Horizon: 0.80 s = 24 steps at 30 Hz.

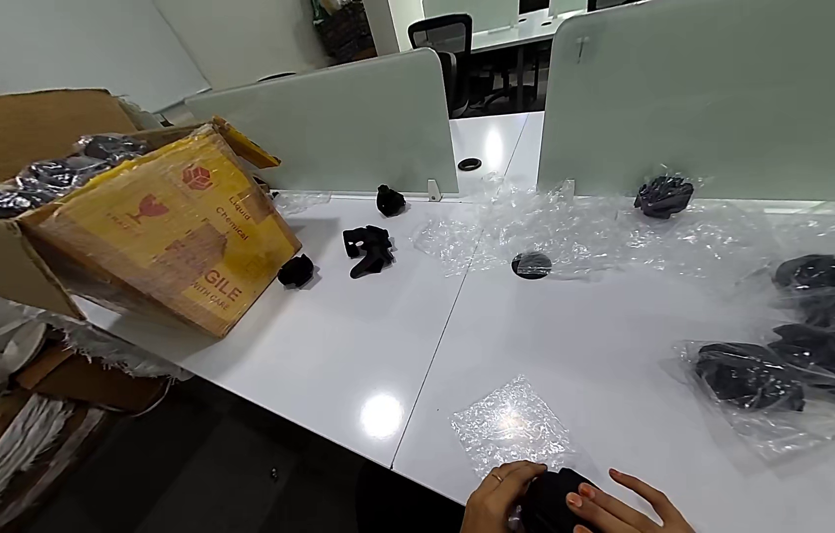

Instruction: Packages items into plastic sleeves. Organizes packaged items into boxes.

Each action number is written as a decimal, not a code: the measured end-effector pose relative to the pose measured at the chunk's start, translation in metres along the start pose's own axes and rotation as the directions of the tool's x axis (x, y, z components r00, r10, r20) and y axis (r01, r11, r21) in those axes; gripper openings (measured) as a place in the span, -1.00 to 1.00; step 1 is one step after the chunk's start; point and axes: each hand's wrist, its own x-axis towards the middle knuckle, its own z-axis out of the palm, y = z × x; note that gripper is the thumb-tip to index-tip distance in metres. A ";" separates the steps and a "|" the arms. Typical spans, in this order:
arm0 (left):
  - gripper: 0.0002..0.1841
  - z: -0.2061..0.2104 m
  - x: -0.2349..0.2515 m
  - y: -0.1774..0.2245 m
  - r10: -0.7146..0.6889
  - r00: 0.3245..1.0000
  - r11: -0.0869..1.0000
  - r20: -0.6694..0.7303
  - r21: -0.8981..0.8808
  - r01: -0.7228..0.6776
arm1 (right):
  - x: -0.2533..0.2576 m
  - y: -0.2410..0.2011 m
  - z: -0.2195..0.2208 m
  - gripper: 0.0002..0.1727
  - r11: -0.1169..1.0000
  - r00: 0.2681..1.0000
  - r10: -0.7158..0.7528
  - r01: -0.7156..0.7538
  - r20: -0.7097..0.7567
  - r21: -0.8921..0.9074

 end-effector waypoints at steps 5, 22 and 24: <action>-0.49 -0.004 -0.003 0.000 -0.103 0.993 0.984 0.050 -0.138 0.109 | 0.001 0.013 0.011 -0.60 0.999 0.999 -0.052 0.052 -0.002 0.004; -0.76 0.025 -0.003 0.027 0.331 0.904 0.911 -0.270 0.339 -0.233 | 0.003 -0.004 0.026 -0.68 0.992 0.989 0.125 -0.127 -0.084 -0.017; -0.79 0.026 -0.006 0.026 0.393 0.888 0.882 -0.237 0.370 -0.291 | 0.001 -0.008 0.027 -0.71 0.984 0.980 0.173 -0.176 -0.102 -0.016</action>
